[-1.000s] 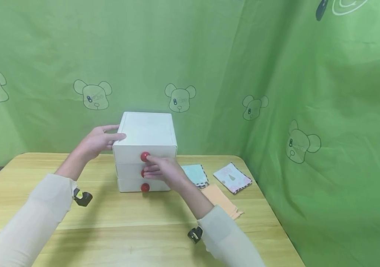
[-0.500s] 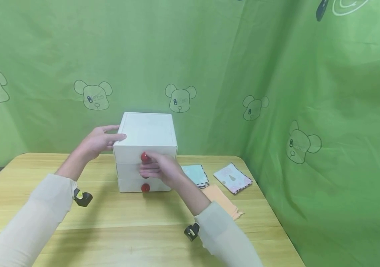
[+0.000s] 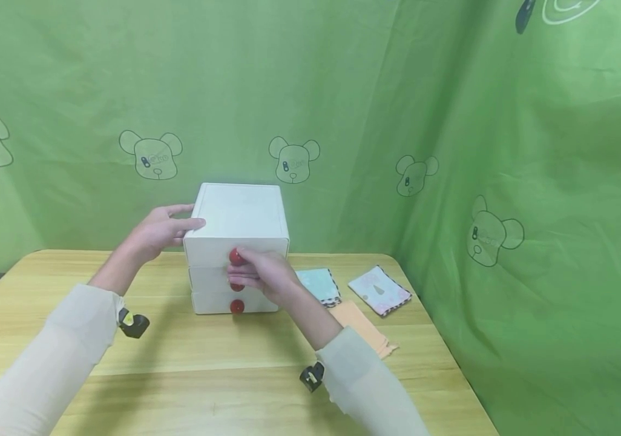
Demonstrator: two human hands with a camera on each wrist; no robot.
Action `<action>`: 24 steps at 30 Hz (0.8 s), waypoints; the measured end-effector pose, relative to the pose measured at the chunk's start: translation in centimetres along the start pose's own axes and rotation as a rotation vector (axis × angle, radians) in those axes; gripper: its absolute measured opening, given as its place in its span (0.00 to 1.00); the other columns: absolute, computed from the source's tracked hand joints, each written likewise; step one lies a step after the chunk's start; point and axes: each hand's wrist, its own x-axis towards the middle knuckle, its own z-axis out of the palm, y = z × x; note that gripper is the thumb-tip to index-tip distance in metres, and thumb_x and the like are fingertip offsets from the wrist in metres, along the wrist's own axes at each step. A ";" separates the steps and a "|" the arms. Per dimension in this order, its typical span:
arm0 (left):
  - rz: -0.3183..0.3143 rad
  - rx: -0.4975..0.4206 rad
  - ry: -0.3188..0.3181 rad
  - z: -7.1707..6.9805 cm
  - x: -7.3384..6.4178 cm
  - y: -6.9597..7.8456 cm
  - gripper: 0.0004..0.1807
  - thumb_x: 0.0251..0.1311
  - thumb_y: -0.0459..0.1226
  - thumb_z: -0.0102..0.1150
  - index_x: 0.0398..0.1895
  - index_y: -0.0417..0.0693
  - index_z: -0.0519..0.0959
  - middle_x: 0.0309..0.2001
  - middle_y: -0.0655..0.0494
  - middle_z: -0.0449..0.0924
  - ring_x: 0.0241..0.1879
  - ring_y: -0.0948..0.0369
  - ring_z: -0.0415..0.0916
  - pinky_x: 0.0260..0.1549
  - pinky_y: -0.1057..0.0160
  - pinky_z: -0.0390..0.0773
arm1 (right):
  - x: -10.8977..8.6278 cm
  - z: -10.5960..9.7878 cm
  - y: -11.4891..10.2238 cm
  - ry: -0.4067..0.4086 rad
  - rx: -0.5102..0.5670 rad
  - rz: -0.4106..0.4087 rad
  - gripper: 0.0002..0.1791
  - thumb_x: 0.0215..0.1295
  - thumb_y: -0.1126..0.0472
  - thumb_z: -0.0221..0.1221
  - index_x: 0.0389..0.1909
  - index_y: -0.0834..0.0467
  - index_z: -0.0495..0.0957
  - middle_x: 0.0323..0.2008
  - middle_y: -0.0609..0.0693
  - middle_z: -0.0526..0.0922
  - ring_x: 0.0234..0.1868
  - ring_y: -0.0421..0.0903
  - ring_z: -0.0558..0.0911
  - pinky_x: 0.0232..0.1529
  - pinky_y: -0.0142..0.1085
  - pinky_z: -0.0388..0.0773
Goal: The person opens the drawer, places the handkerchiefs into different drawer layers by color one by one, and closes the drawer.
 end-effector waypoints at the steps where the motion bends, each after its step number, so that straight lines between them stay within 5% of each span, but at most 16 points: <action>1: -0.001 0.002 -0.001 0.0 0.0 0.0 0.45 0.68 0.43 0.63 0.82 0.48 0.49 0.65 0.39 0.73 0.60 0.50 0.74 0.65 0.52 0.76 | 0.0 0.0 0.0 0.003 -0.003 0.000 0.18 0.76 0.57 0.56 0.54 0.70 0.78 0.45 0.66 0.88 0.51 0.60 0.87 0.54 0.41 0.85; 24: 0.016 0.048 -0.020 -0.1 -0.2 0.2 0.45 0.69 0.44 0.62 0.81 0.45 0.49 0.67 0.37 0.72 0.63 0.45 0.74 0.66 0.51 0.76 | 0.0 -0.1 0.0 0.011 -0.018 -0.006 0.17 0.75 0.59 0.57 0.53 0.70 0.79 0.44 0.65 0.88 0.44 0.54 0.90 0.52 0.40 0.86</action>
